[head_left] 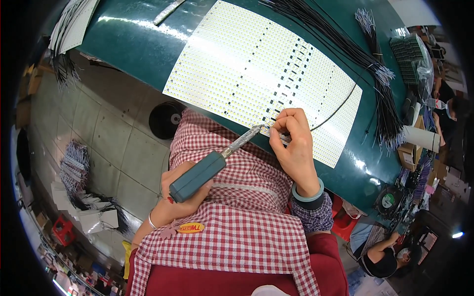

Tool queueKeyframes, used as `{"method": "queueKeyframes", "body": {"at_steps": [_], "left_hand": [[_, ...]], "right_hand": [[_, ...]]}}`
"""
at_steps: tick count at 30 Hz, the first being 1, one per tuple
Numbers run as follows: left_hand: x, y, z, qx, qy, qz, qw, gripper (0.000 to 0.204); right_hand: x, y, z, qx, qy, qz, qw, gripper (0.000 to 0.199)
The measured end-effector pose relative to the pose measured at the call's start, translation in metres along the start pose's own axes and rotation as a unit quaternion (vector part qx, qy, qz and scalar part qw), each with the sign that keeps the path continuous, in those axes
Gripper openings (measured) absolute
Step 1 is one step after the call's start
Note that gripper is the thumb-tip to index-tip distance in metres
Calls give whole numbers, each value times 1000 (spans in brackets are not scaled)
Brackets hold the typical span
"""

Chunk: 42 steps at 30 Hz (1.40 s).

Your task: The person solders wires to an LED board using a soldering tool, then lifts and sets the completed board aside.

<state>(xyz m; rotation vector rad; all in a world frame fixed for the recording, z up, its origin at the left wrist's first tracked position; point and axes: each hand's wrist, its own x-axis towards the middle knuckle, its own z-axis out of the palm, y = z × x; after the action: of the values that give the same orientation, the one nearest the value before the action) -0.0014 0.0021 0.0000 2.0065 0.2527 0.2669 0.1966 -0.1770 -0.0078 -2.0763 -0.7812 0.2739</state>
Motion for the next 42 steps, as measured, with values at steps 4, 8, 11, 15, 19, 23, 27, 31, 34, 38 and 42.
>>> {"method": "queueKeyframes", "body": {"at_steps": [4, 8, 11, 15, 19, 23, 27, 31, 34, 38, 42], "left_hand": [[-4, -1, -1, -23, 29, -6, 999, 20], [-8, -5, -2, -25, 36, -16, 999, 21], [-8, -8, -1, -46, 53, -38, 997, 23], [-3, -14, -1, -79, 80, -44, 993, 23], [-2, -19, -12, -96, 61, -115, 987, 28], [4, -21, -15, -141, 65, -161, 975, 34], [19, -26, -8, -97, 183, -89, 974, 21], [20, -26, -15, -8, 163, -80, 983, 19], [17, -28, -16, -114, 169, -188, 961, 21], [22, -36, -15, -67, 187, -143, 970, 21], [24, -35, -17, -53, 161, -138, 976, 21]], "right_hand": [[0, -1, -1, -6, -2, 1, 1000, 12], [0, -1, -1, -7, -7, 11, 1000, 12], [1, -2, -3, -6, -17, 19, 1000, 11], [9, -13, -14, -18, -32, -18, 999, 12], [38, -25, -49, -52, -117, -75, 989, 18], [112, -15, -70, -155, -72, -150, 974, 13], [213, 11, -31, -154, 16, -190, 970, 8], [260, 28, 7, -205, 54, -226, 951, 8], [267, 34, 14, -304, 43, -218, 927, 9], [258, 27, 8, -260, 46, -208, 942, 9], [223, 7, -3, -38, 2, -99, 994, 7]]}}
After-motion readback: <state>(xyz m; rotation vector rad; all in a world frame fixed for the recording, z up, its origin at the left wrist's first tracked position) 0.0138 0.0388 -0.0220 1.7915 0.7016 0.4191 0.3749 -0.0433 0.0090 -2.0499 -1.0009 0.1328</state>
